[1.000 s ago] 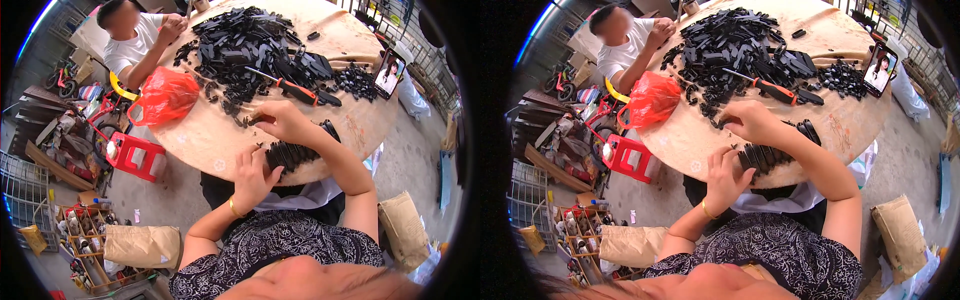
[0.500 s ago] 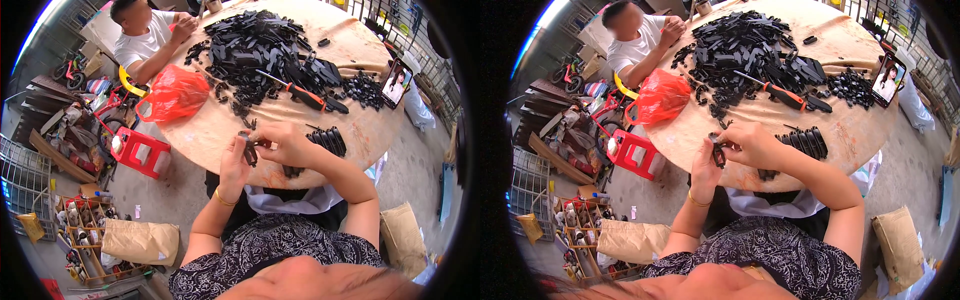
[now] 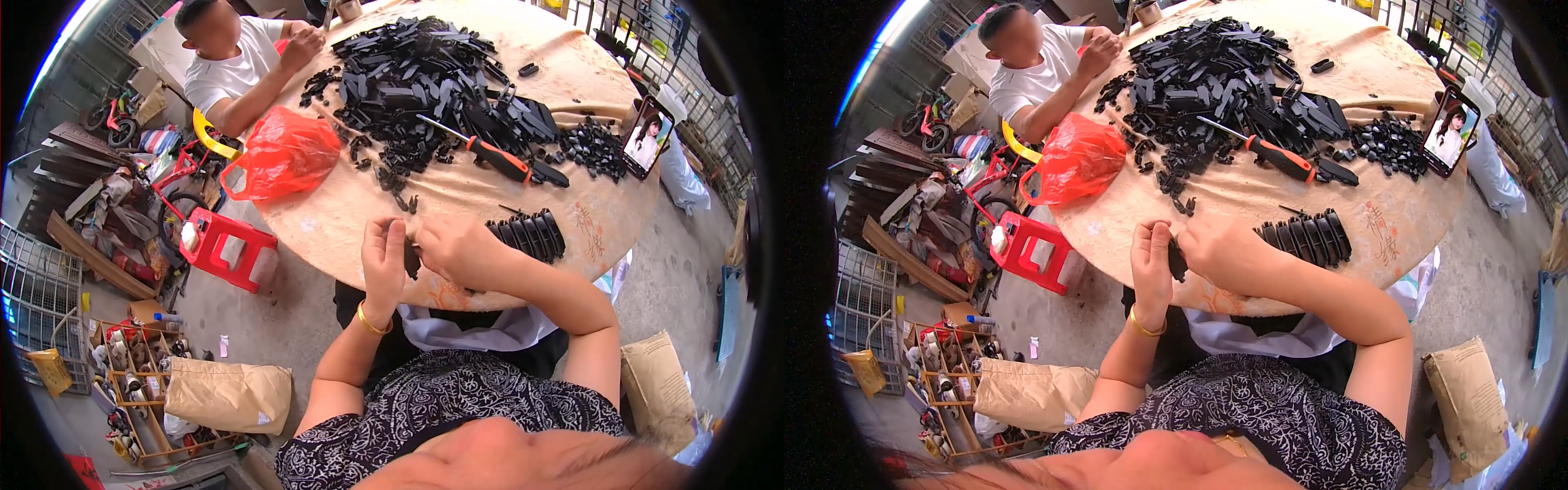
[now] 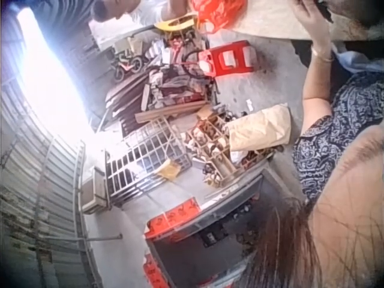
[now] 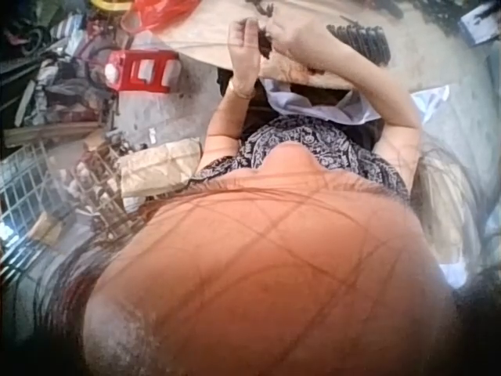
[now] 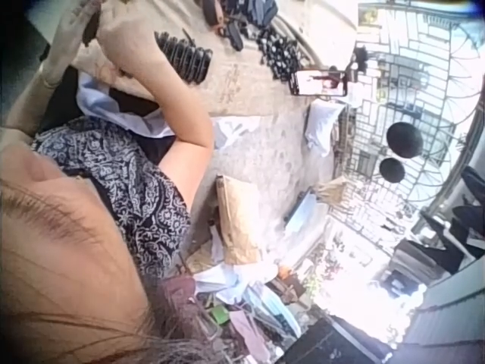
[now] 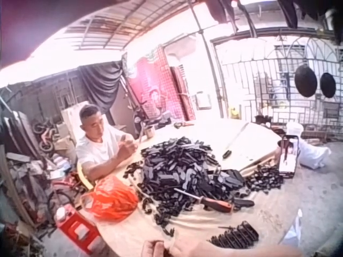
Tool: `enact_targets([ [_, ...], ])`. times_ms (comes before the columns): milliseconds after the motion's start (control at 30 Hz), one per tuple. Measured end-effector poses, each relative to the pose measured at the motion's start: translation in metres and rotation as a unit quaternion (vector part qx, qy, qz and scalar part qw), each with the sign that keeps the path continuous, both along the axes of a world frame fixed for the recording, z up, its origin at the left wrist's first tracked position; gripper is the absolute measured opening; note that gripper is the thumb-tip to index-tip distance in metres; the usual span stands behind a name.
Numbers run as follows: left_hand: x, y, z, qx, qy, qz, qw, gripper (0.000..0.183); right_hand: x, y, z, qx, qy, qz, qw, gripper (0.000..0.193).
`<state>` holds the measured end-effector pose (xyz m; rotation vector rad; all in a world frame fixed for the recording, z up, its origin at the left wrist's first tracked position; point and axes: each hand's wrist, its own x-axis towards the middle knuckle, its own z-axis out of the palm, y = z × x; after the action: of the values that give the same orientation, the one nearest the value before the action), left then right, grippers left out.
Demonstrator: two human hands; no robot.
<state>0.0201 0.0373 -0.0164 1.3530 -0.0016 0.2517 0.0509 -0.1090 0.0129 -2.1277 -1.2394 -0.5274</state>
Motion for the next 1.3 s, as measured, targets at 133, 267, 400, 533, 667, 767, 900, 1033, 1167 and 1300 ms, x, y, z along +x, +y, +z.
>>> enact_targets([
  [133, -0.002, 0.002, 0.006, -0.008, 0.032, -0.039, 0.999, 0.015, -0.004, -0.004, 0.002, -0.136, -0.075, 0.024, 0.988, 0.013],
  [267, 0.0, -0.001, 0.004, 0.003, 0.004, 0.024, 1.0, 0.015, -0.009, -0.001, 0.002, -0.158, -0.07, 0.037, 0.984, 0.015],
  [400, 0.0, -0.003, 0.006, -0.023, 0.002, 0.074, 0.997, 0.014, -0.013, 0.006, -0.001, -0.166, -0.055, 0.027, 0.984, 0.019],
  [533, 0.008, 0.005, 0.01, -0.081, 0.018, 0.131, 0.988, 0.018, -0.024, 0.016, -0.001, -0.066, 0.07, 0.039, 0.995, 0.036],
  [667, 0.013, 0.022, 0.005, -0.251, 0.094, 0.086, 0.96, 0.023, 0.007, 0.021, 0.022, -0.137, 0.082, -0.035, 0.987, 0.048],
  [767, 0.009, 0.016, 0.007, -0.28, 0.115, 0.07, 0.951, 0.02, 0.061, 0.025, 0.016, -0.164, -0.005, -0.092, 0.982, 0.053],
  [900, -0.009, 0.005, 0.014, 0.13, 0.133, -0.178, 0.966, 0.021, 0.094, 0.04, -0.02, -0.13, -0.104, -0.016, 0.986, 0.048],
  [1033, -0.018, -0.017, 0.014, 0.473, -0.074, -0.107, 0.871, 0.038, 0.088, 0.033, -0.022, -0.259, -0.065, -0.029, 0.963, 0.036],
  [1167, -0.021, -0.027, 0.011, 0.593, -0.068, -0.099, 0.796, 0.051, 0.083, 0.0, -0.023, -0.314, -0.038, -0.08, 0.945, 0.025],
  [1300, -0.021, -0.029, 0.013, 0.59, -0.03, -0.116, 0.798, 0.05, 0.078, -0.025, -0.023, -0.223, -0.056, -0.061, 0.971, 0.021],
])
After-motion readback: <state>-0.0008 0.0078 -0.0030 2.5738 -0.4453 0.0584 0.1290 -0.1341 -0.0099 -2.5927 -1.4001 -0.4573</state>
